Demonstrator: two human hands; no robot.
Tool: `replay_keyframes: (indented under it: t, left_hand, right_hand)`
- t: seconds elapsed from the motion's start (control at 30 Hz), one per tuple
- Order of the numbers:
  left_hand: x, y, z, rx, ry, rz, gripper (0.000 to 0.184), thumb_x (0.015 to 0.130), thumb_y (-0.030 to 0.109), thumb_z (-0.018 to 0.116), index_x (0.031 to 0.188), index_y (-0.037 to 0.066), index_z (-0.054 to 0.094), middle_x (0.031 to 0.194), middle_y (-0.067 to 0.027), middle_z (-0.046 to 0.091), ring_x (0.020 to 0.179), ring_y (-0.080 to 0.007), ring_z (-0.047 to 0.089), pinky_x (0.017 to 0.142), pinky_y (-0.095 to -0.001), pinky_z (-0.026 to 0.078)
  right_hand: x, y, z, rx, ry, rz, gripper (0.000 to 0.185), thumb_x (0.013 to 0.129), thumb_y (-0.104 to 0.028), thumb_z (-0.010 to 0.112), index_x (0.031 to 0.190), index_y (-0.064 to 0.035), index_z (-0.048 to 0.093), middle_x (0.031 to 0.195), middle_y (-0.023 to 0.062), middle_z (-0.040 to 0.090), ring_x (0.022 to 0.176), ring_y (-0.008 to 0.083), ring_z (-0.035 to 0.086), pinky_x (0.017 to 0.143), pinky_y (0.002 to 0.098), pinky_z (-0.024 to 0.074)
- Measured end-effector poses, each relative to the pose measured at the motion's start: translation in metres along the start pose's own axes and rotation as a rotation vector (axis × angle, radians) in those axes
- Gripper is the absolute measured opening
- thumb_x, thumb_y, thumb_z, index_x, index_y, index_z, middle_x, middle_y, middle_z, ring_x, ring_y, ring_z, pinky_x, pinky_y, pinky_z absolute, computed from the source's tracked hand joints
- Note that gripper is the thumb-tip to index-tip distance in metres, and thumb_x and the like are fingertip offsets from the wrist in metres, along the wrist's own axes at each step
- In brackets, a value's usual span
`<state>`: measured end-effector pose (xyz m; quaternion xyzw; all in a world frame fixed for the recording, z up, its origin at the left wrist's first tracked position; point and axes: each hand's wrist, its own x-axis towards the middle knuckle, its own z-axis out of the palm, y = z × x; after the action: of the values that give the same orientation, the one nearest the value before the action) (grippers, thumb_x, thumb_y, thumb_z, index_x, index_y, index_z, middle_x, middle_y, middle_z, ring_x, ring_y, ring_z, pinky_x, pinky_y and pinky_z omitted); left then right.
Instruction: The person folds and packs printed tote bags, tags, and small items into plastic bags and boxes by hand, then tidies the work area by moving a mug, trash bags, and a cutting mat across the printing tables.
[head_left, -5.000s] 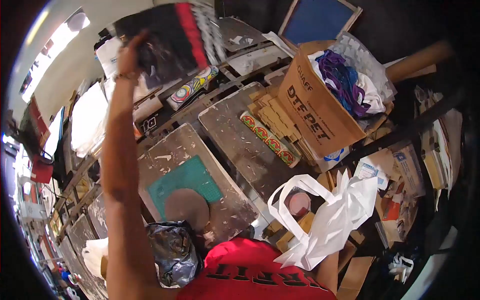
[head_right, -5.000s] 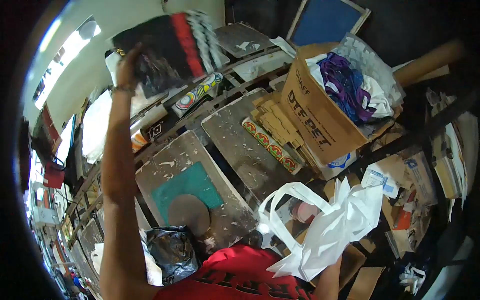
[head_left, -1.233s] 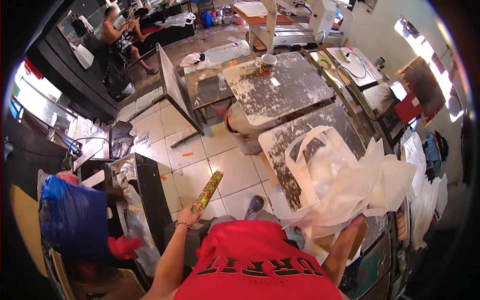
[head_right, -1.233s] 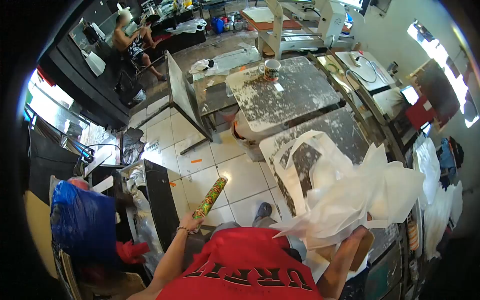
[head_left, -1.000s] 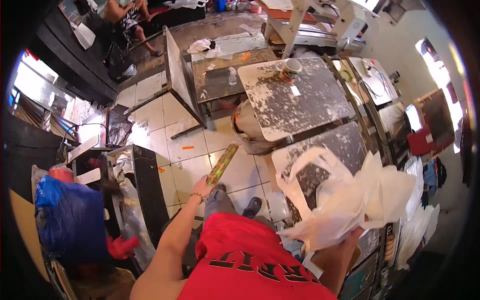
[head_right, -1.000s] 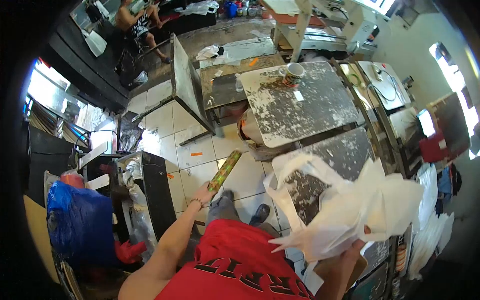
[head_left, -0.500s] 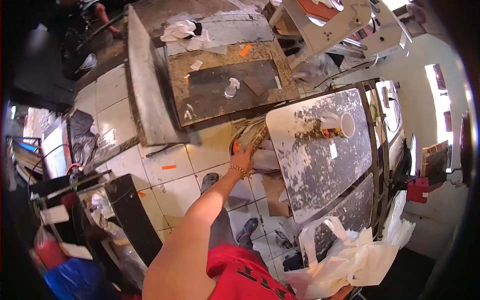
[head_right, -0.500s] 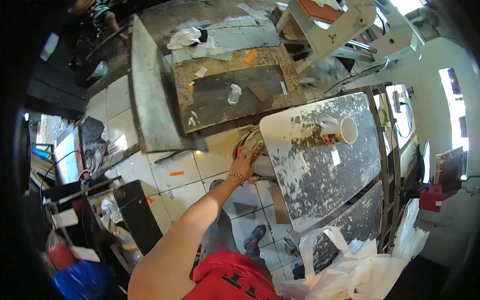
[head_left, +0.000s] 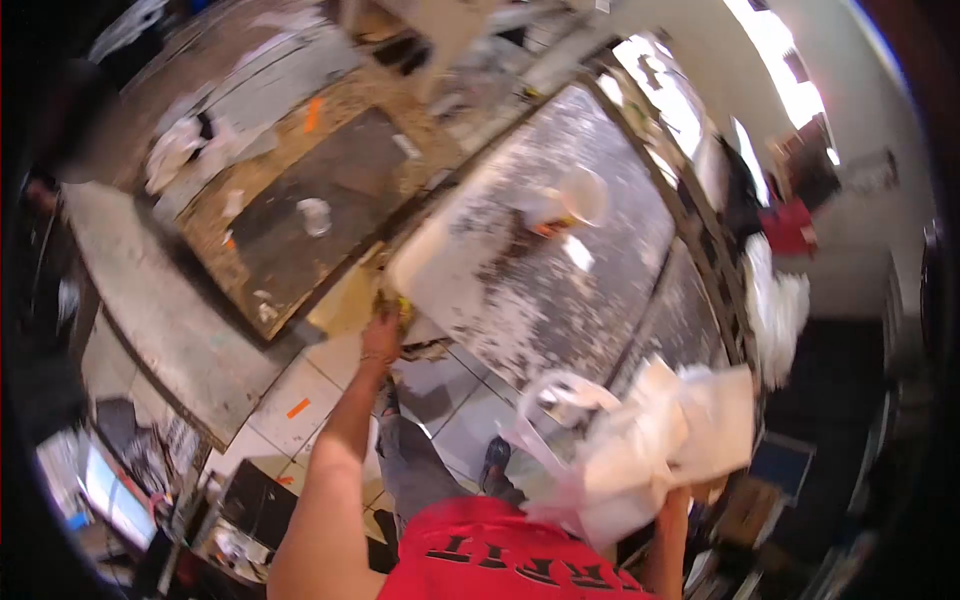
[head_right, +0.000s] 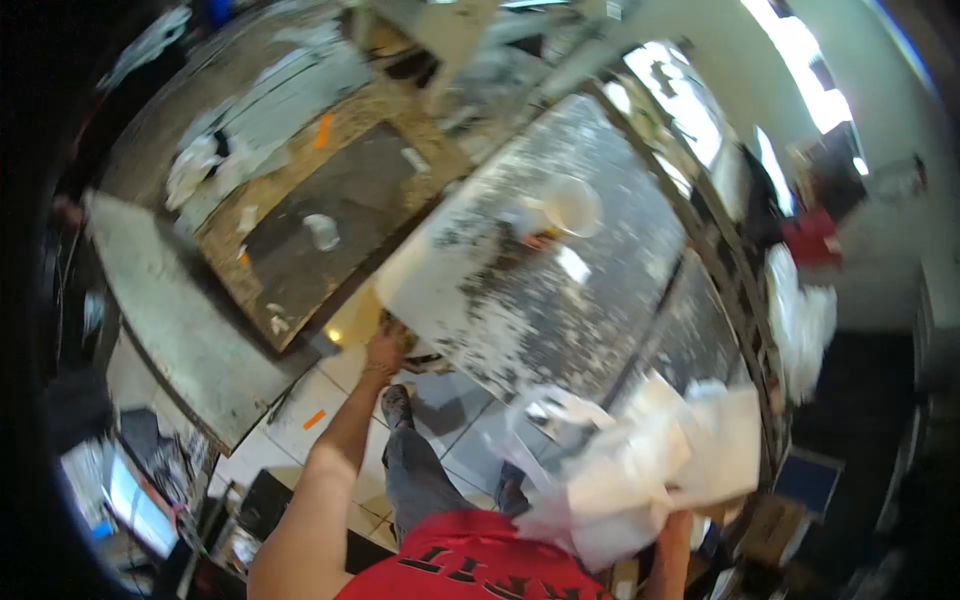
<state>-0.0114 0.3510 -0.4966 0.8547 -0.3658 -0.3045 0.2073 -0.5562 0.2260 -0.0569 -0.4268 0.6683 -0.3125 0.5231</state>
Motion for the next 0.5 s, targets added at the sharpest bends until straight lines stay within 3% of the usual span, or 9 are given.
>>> replay_keyframes:
  t: [0.03,0.13,0.17,0.2,0.23,0.3,0.4,0.47,0.5]
  left_hand:
    - [-0.013,-0.003,-0.003,-0.090,0.098,0.009,0.057,0.073,0.019,0.073,0.127,0.011,0.058,0.130,-0.0195,0.058,0.112,-0.0423,0.059,0.090,-0.0480,0.051]
    - [-0.051,-0.024,-0.006,-0.028,-0.465,0.284,0.036,0.080,0.035,0.069,0.102,0.006,0.072,0.099,-0.0178,0.072,0.090,-0.0346,0.069,0.076,-0.0427,0.055]
    - [-0.094,0.049,-0.087,-0.264,-0.790,0.072,0.039,0.083,0.042,0.067,0.097,0.007,0.075,0.094,-0.0140,0.073,0.084,-0.0253,0.070,0.073,-0.0376,0.055]
    - [-0.104,0.040,-0.069,-0.390,-0.956,0.414,0.040,0.084,0.042,0.069,0.101,0.006,0.075,0.093,-0.0098,0.074,0.082,-0.0176,0.069,0.072,-0.0344,0.055]
    - [-0.144,0.120,-0.137,-0.401,-1.122,0.095,0.040,0.087,0.041,0.069,0.105,0.005,0.074,0.096,-0.0072,0.074,0.084,-0.0136,0.068,0.071,-0.0320,0.054]
    - [-0.187,0.201,-0.173,-0.326,-1.267,0.132,0.037,0.091,0.038,0.070,0.108,0.006,0.069,0.098,-0.0021,0.073,0.089,-0.0085,0.068,0.069,-0.0243,0.052]
    - [-0.247,0.320,-0.208,-0.604,-1.100,0.063,0.047,0.088,0.040,0.072,0.119,0.006,0.063,0.114,-0.0067,0.068,0.104,-0.0137,0.065,0.076,-0.0271,0.053]
    - [-0.296,0.391,-0.185,-0.883,-0.572,0.402,0.057,0.085,0.040,0.074,0.128,0.007,0.057,0.131,-0.0121,0.057,0.118,-0.0205,0.057,0.092,-0.0341,0.051]
    - [-0.306,0.419,-0.171,-0.684,-0.637,0.574,0.062,0.086,0.033,0.074,0.136,0.007,0.048,0.135,-0.0120,0.052,0.122,-0.0208,0.053,0.096,-0.0371,0.048]
  right_hand:
    - [-0.004,-0.002,0.002,0.052,-0.029,0.037,0.037,0.095,-0.028,0.055,0.121,-0.0027,0.058,0.108,0.0109,0.064,0.095,0.0232,0.064,0.081,0.0367,0.0562]
    - [-0.027,-0.027,0.043,0.183,0.006,0.108,0.032,0.091,-0.025,0.057,0.111,-0.0018,0.065,0.103,0.0120,0.067,0.093,0.0236,0.066,0.078,0.0383,0.0577]
    - [-0.027,-0.023,0.031,0.348,-0.105,0.130,0.032,0.091,-0.024,0.057,0.112,-0.0018,0.064,0.105,0.0122,0.067,0.094,0.0238,0.067,0.080,0.0390,0.0574]
    - [-0.028,-0.018,0.019,0.507,-0.213,0.171,0.032,0.091,-0.024,0.057,0.113,-0.0019,0.064,0.107,0.0125,0.068,0.096,0.0241,0.067,0.083,0.0396,0.0572]
    - [-0.036,-0.024,0.019,0.615,-0.326,0.176,0.031,0.092,-0.023,0.056,0.114,-0.0016,0.063,0.108,0.0131,0.068,0.094,0.0237,0.067,0.085,0.0404,0.0569]
    - [-0.039,-0.001,-0.009,0.561,-0.246,0.072,0.038,0.091,-0.024,0.063,0.122,-0.0022,0.060,0.119,0.0120,0.064,0.102,0.0261,0.067,0.089,0.0422,0.0565]
    - [-0.069,0.008,-0.030,0.612,-0.290,0.025,0.041,0.090,-0.020,0.066,0.126,-0.0030,0.057,0.119,0.0111,0.064,0.104,0.0248,0.065,0.090,0.0412,0.0558]
    - [-0.079,0.009,-0.032,0.631,-0.367,0.007,0.043,0.090,-0.017,0.067,0.129,-0.0035,0.055,0.120,0.0106,0.064,0.105,0.0239,0.064,0.091,0.0406,0.0553]
    - [-0.084,0.010,-0.034,0.645,-0.402,-0.004,0.045,0.090,-0.015,0.068,0.130,-0.0037,0.054,0.120,0.0103,0.064,0.106,0.0234,0.064,0.091,0.0403,0.0550]
